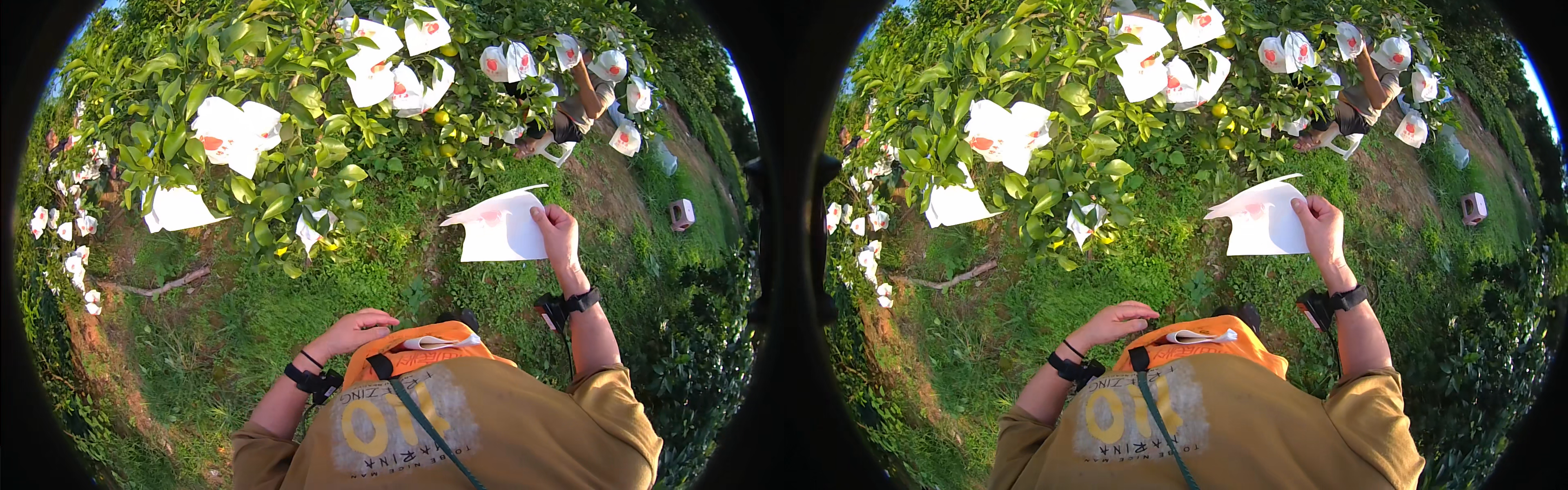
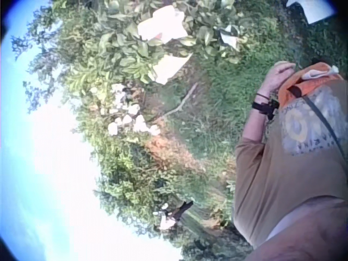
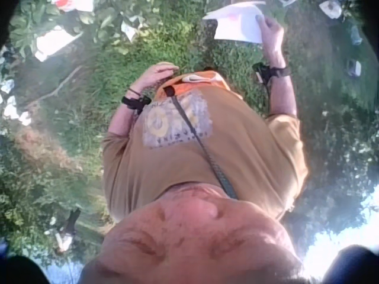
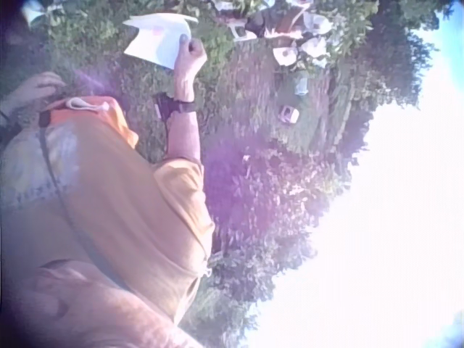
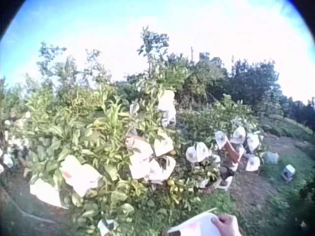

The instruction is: The person places white paper bags over individual citrus fruits on a tree and secures them by folding and stapling the bag openings. The person moves between branches to repeat the process on multiple fruits.

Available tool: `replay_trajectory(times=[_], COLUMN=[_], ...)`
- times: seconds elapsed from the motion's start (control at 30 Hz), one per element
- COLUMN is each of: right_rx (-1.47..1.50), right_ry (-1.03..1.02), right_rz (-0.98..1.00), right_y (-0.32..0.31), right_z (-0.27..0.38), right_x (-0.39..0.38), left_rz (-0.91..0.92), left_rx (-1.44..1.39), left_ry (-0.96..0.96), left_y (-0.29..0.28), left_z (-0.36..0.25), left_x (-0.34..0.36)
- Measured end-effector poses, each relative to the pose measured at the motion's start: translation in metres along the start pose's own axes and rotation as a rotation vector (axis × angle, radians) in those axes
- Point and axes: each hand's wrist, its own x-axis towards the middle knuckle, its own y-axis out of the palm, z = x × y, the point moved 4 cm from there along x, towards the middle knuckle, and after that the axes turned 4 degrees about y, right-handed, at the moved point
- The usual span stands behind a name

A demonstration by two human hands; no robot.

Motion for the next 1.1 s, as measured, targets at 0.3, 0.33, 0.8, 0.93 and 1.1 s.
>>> replay_trajectory(times=[0.3,0.33,0.8,0.93,1.1], right_rx=[-0.155,-0.173,-0.321,-0.24,0.376], right_ry=[0.098,0.084,-0.785,-0.657,0.711], right_rz=[0.185,0.219,0.672,0.807,0.929], right_y=[0.082,0.091,0.215,0.235,0.244], right_z=[-0.002,0.002,0.059,0.033,-0.114], right_x=[-0.024,-0.025,-0.042,-0.005,0.09], left_rz=[0.342,0.287,-0.267,-0.246,-0.644], left_rx=[0.23,0.13,-0.336,-0.553,-0.244], left_ry=[0.085,0.078,-0.112,-0.003,-0.399], left_y=[0.045,0.037,-0.054,-0.061,-0.027], left_z=[0.024,0.025,-0.01,0.031,0.184], left_x=[0.023,0.021,0.056,0.081,0.006])
